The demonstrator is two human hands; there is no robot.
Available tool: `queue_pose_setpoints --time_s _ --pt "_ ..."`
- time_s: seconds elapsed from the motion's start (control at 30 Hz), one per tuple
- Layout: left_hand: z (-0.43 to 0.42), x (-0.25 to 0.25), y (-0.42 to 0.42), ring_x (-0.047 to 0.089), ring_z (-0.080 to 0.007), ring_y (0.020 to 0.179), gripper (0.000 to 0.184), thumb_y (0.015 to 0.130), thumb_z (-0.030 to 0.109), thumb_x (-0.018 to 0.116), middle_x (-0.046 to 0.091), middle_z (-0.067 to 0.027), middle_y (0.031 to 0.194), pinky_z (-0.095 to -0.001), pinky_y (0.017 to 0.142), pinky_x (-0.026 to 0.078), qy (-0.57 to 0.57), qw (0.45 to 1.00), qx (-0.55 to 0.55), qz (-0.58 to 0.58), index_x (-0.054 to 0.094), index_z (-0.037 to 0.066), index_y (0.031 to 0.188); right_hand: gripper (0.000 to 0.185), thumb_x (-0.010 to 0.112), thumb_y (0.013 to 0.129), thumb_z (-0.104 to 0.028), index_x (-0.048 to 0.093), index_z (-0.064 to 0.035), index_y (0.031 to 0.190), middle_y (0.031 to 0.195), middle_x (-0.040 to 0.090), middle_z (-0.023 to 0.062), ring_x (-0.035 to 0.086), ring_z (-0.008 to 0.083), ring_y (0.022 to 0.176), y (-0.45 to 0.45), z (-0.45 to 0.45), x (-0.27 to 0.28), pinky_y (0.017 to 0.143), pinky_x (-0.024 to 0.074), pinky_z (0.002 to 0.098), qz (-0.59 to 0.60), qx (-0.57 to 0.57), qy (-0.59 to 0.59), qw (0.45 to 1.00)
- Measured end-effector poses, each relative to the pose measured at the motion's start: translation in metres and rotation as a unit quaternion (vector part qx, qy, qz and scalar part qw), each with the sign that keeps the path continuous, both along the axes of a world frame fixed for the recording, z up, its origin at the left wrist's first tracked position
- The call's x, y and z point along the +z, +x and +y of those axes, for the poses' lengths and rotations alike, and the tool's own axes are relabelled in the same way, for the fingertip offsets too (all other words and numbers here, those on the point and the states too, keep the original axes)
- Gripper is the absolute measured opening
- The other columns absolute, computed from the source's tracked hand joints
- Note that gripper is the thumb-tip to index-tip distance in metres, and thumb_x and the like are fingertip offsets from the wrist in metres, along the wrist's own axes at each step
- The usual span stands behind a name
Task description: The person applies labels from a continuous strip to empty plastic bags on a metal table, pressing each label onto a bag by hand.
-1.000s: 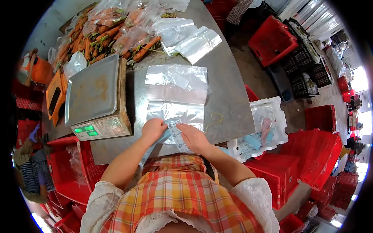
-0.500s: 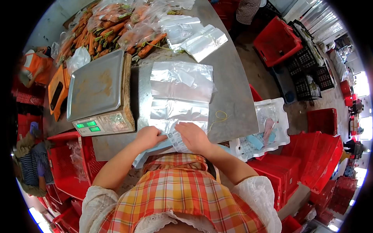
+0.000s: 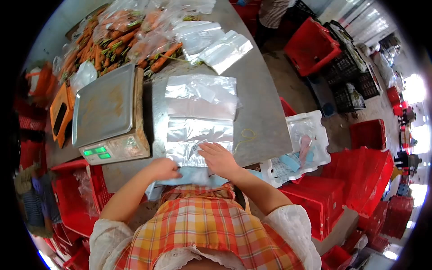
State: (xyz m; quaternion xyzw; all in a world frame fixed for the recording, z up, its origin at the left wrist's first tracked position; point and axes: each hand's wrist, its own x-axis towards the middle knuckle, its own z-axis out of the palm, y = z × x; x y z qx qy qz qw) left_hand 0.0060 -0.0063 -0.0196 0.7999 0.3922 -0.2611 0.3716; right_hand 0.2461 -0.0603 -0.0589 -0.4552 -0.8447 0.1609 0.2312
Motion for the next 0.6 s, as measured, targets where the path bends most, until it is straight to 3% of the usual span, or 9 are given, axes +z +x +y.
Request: queue_pose_setpoints --time_s 0.13,0.23,0.3,0.37,0.4,0.43,0.47,0.53,0.6 --pt "-0.021 0.001 -0.029 0.056 -0.0345 0.061 0.030 0.072 0.031 0.066 0.058 -0.0172 0.066 -0.0407 0.055 0.043 0.105 0.968 0.058 -0.221 0.059 0.002 0.069 0.022 0.060 0.077 -0.015 0.061 -0.0080 0.098 0.121 0.055 0.0059 0.051 0.0221 0.112 0.009 0.006 -0.018 0.092 0.0421 0.0363 0.010 0.030 0.064 0.997" --pt "-0.027 0.045 -0.007 0.058 -0.0340 0.067 0.021 0.073 0.022 0.065 0.058 -0.0137 0.069 -0.0399 0.057 0.044 0.046 0.972 0.174 -0.154 0.056 0.004 0.079 0.017 0.060 0.076 -0.018 0.061 -0.0079 0.090 0.115 0.058 0.0051 0.053 0.0218 0.108 0.011 0.013 -0.018 0.089 0.0433 0.0358 -0.004 0.024 0.086 0.996" --pt "-0.040 0.041 -0.004 0.059 -0.0324 0.067 0.018 0.075 0.019 0.065 0.060 -0.0106 0.070 -0.0401 0.057 0.045 0.109 0.942 0.200 -0.248 0.056 0.007 0.085 0.015 0.060 0.076 -0.018 0.060 -0.0076 0.086 0.111 0.059 0.0049 0.053 0.0220 0.106 0.015 0.013 -0.019 0.087 0.0440 0.0358 0.013 0.039 0.079 0.996" --pt "-0.041 0.052 0.001 0.060 -0.0308 0.070 0.016 0.075 0.017 0.066 0.061 -0.0101 0.074 -0.0385 0.060 0.046 0.140 0.957 0.145 -0.208 0.057 0.006 0.084 0.014 0.059 0.078 -0.021 0.059 -0.0070 0.081 0.106 0.060 0.0069 0.055 0.0241 0.100 0.008 0.022 -0.024 0.084 0.0445 0.0362 0.041 0.052 0.037 0.997" --pt "-0.040 0.058 0.001 0.061 -0.0291 0.073 0.015 0.075 0.015 0.066 0.063 -0.0095 0.078 -0.0369 0.062 0.047 0.169 0.967 0.091 -0.167 0.058 0.006 0.082 0.018 0.058 0.081 -0.023 0.061 -0.0050 0.084 0.100 0.062 0.0103 0.057 0.0277 0.092 0.004 0.022 -0.022 0.080 0.0453 0.0367 0.058 -0.035 -0.113 0.991" --pt "-0.039 0.057 -0.002 0.061 -0.0291 0.073 0.015 0.075 0.015 0.066 0.063 -0.0095 0.078 -0.0369 0.062 0.047 0.172 0.967 0.109 -0.150 0.058 0.006 0.082 0.021 0.057 0.083 -0.025 0.062 -0.0044 0.087 0.096 0.062 0.0119 0.058 0.0288 0.088 0.001 0.026 -0.011 0.078 0.0459 0.0366 0.116 -0.080 -0.217 0.966" --pt "-0.037 0.049 -0.003 0.060 -0.0288 0.073 0.013 0.075 0.015 0.066 0.063 -0.0089 0.080 -0.0371 0.063 0.047 0.212 0.952 0.059 -0.215 0.059 0.007 0.084 0.024 0.056 0.084 -0.027 0.062 -0.0039 0.090 0.092 0.063 0.0135 0.059 0.0298 0.084 0.002 0.031 0.002 0.075 0.0466 0.0364 0.166 -0.122 -0.323 0.924" --pt "-0.035 0.044 -0.003 0.060 -0.0284 0.073 0.012 0.075 0.014 0.066 0.063 -0.0082 0.082 -0.0373 0.064 0.048 0.252 0.931 0.016 -0.264 0.060 0.009 0.085 0.026 0.059 0.082 -0.027 0.065 -0.0035 0.092 0.083 0.065 0.0127 0.062 0.0218 0.076 0.012 0.049 0.015 0.069 0.0477 0.0328 0.174 -0.123 -0.360 0.908" --pt "-0.029 0.044 0.008 0.060 -0.0276 0.072 0.014 0.074 0.014 0.066 0.063 -0.0069 0.079 -0.0363 0.064 0.048 0.288 0.905 -0.004 -0.314 0.062 0.011 0.086 0.028 0.060 0.082 -0.024 0.065 0.0017 0.092 0.078 0.065 0.0078 0.056 0.0120 0.072 0.019 0.063 0.023 0.066 0.0463 0.0279 0.270 -0.151 -0.433 0.847"
